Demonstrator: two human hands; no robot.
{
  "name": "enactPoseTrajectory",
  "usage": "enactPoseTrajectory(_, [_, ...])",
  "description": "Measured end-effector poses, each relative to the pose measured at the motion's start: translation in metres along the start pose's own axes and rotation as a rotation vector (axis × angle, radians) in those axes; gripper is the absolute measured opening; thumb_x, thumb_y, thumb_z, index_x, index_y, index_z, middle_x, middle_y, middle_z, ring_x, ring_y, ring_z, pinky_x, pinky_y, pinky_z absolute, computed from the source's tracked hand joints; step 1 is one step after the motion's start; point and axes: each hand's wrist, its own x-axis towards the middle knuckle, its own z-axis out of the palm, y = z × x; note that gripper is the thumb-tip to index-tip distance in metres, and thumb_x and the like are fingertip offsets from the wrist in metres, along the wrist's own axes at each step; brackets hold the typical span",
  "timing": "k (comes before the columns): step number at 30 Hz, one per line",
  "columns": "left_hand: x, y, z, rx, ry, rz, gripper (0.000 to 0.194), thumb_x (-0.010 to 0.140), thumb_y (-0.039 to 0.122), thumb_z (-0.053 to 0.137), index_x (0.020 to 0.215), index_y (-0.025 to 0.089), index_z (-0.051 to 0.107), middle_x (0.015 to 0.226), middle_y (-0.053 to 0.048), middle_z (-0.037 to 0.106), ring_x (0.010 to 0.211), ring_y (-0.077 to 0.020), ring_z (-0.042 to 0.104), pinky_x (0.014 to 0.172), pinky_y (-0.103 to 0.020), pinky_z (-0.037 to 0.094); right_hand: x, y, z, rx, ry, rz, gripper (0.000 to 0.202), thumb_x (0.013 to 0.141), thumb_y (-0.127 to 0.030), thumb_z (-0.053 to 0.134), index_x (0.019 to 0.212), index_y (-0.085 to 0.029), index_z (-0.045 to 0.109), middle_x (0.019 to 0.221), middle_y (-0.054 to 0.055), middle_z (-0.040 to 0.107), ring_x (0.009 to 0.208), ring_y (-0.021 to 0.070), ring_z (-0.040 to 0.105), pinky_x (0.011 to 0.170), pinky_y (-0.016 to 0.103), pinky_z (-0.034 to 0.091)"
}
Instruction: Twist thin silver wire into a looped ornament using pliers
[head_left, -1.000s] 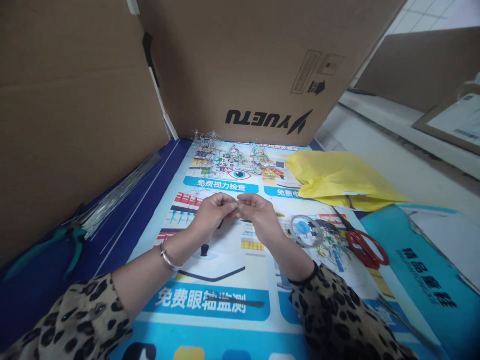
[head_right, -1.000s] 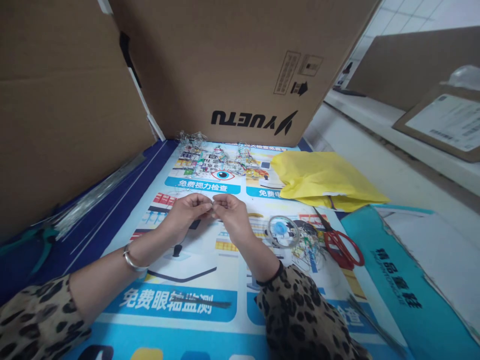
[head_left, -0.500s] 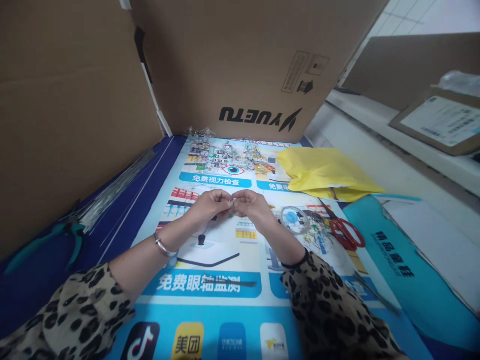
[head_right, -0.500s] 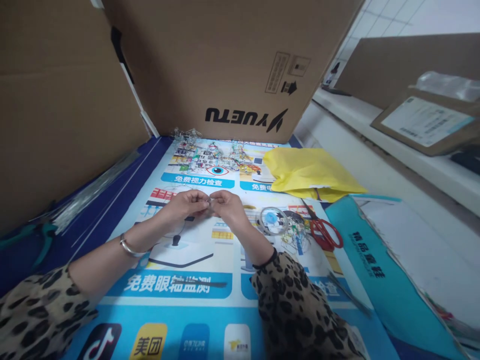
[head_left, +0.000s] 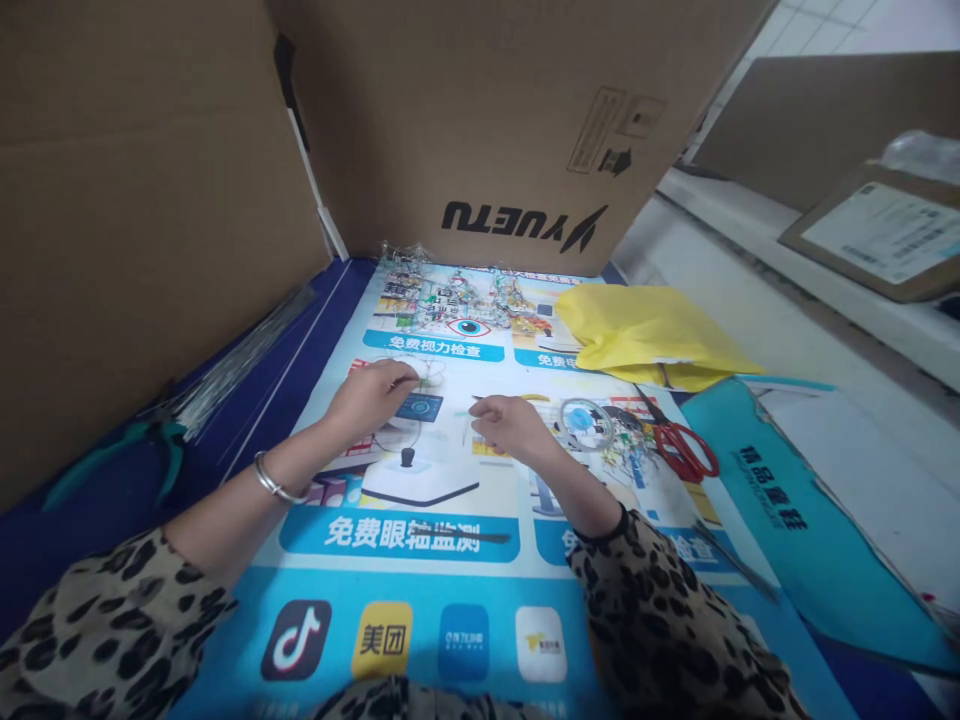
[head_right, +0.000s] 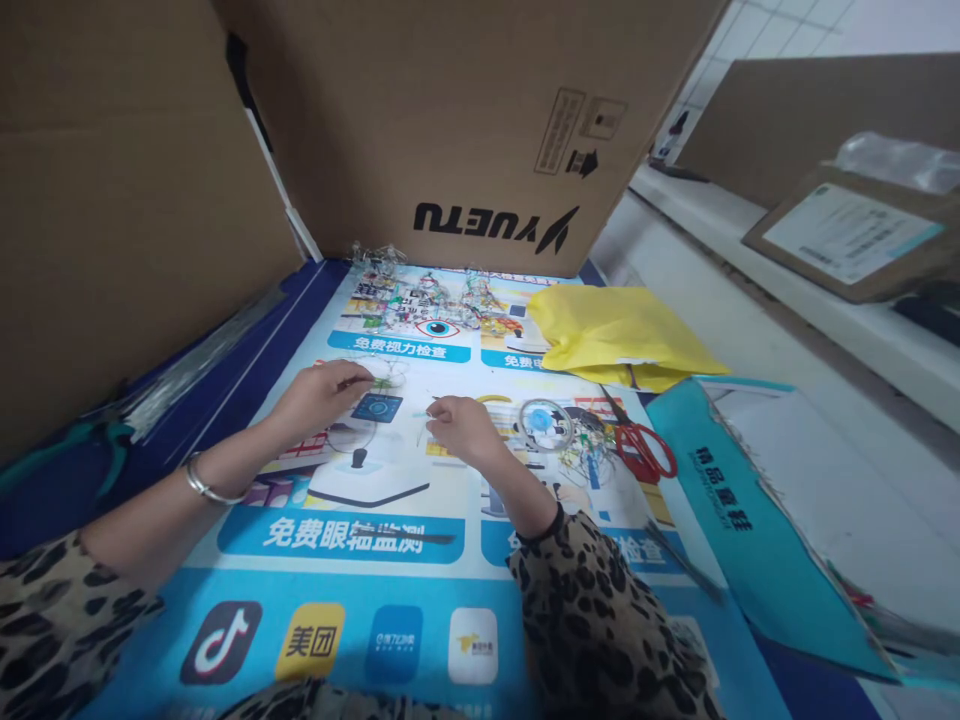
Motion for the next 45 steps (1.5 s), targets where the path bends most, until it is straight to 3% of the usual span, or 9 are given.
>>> enactPoseTrajectory(7, [-0.024,-0.023,-0.004,0.135,0.039,0.120,0.031,0.087,0.034,0.041,0.104,0.016,0.061,0.109,-0.008,0.063,0.105,-0.0205,0.055,0.093,-0.033,0.041,-0.002,0.002,-0.001,-0.113,0.008,-0.046,0.027,0.075,-0.029,0.056,0.100,-0.021,0.061,0.078,0.000,0.065,0.058,0.0105,0.059,0.049,0.020,0.044])
enactPoseTrajectory(11, [-0.031,-0.020,-0.003,0.247,-0.101,0.198,0.053,0.083,0.045,0.048,0.129,0.018,0.043,0.141,-0.010,0.035,0.130,-0.0258,0.031,0.105,-0.041,0.027,0.001,0.007,0.000,-0.128,0.042,-0.105,0.025,0.076,-0.031,0.053,0.098,-0.023,0.060,0.068,-0.004,0.060,0.057,0.0110,0.058,0.048,0.020,0.042])
enactPoseTrajectory(16, [-0.034,-0.019,0.002,0.340,-0.286,0.200,0.072,0.082,0.060,0.040,0.140,0.018,0.026,0.148,-0.010,0.015,0.136,-0.0285,0.011,0.109,-0.046,0.012,0.001,0.018,0.004,-0.086,0.113,-0.186,0.024,0.077,-0.035,0.051,0.096,-0.022,0.060,0.063,-0.004,0.059,0.054,0.0119,0.055,0.050,0.022,0.042])
enactPoseTrajectory(22, [-0.032,-0.022,0.004,0.373,-0.298,0.220,0.075,0.084,0.062,0.031,0.140,0.014,0.024,0.148,-0.013,0.016,0.137,-0.0269,0.011,0.109,-0.043,0.006,-0.001,0.022,0.009,-0.100,0.191,-0.205,0.023,0.078,-0.034,0.051,0.095,-0.022,0.061,0.069,-0.002,0.064,0.060,0.0132,0.057,0.056,0.024,0.044])
enactPoseTrajectory(32, [-0.012,-0.028,0.008,0.379,-0.254,0.166,0.070,0.085,0.059,0.031,0.139,0.015,0.026,0.147,-0.013,0.021,0.136,-0.0287,0.014,0.107,-0.046,0.012,0.000,0.024,0.010,-0.063,0.214,-0.217,0.021,0.077,-0.034,0.052,0.092,-0.022,0.062,0.071,-0.002,0.066,0.060,0.0134,0.059,0.058,0.025,0.045])
enactPoseTrajectory(37, [-0.012,-0.034,0.006,0.275,-0.129,0.114,0.055,0.089,0.049,0.032,0.136,0.020,0.033,0.145,-0.010,0.028,0.134,-0.0244,0.022,0.107,-0.044,0.016,-0.015,0.012,0.010,-0.033,0.221,-0.229,0.021,0.080,-0.034,0.051,0.092,-0.022,0.063,0.071,-0.001,0.065,0.059,0.0133,0.058,0.057,0.025,0.046])
enactPoseTrajectory(39, [-0.013,-0.035,0.004,0.211,-0.036,0.097,0.050,0.090,0.045,0.032,0.132,0.018,0.039,0.141,-0.011,0.036,0.131,-0.0230,0.029,0.105,-0.042,0.021,-0.033,0.001,0.015,-0.153,0.180,-0.343,0.018,0.082,-0.030,0.050,0.092,-0.022,0.063,0.083,0.001,0.067,0.073,0.0141,0.061,0.067,0.025,0.047])
enactPoseTrajectory(42, [-0.013,-0.035,0.001,0.111,0.098,0.071,0.042,0.090,0.040,0.035,0.121,0.017,0.051,0.130,-0.011,0.049,0.124,-0.0222,0.040,0.102,-0.040,0.028,-0.066,-0.015,0.029,-0.449,-0.040,-0.580,0.020,0.085,-0.031,0.050,0.097,-0.022,0.063,0.092,0.003,0.066,0.086,0.0156,0.059,0.077,0.028,0.046])
enactPoseTrajectory(45, [-0.013,-0.030,-0.004,0.034,0.171,0.050,0.036,0.088,0.039,0.040,0.111,0.018,0.059,0.120,-0.009,0.058,0.117,-0.0217,0.047,0.100,-0.038,0.032,-0.090,-0.018,0.048,-0.812,-0.074,-0.652,0.054,0.071,-0.049,0.064,0.111,-0.014,0.056,0.100,0.012,0.061,0.092,0.0266,0.053,0.069,0.037,0.048])
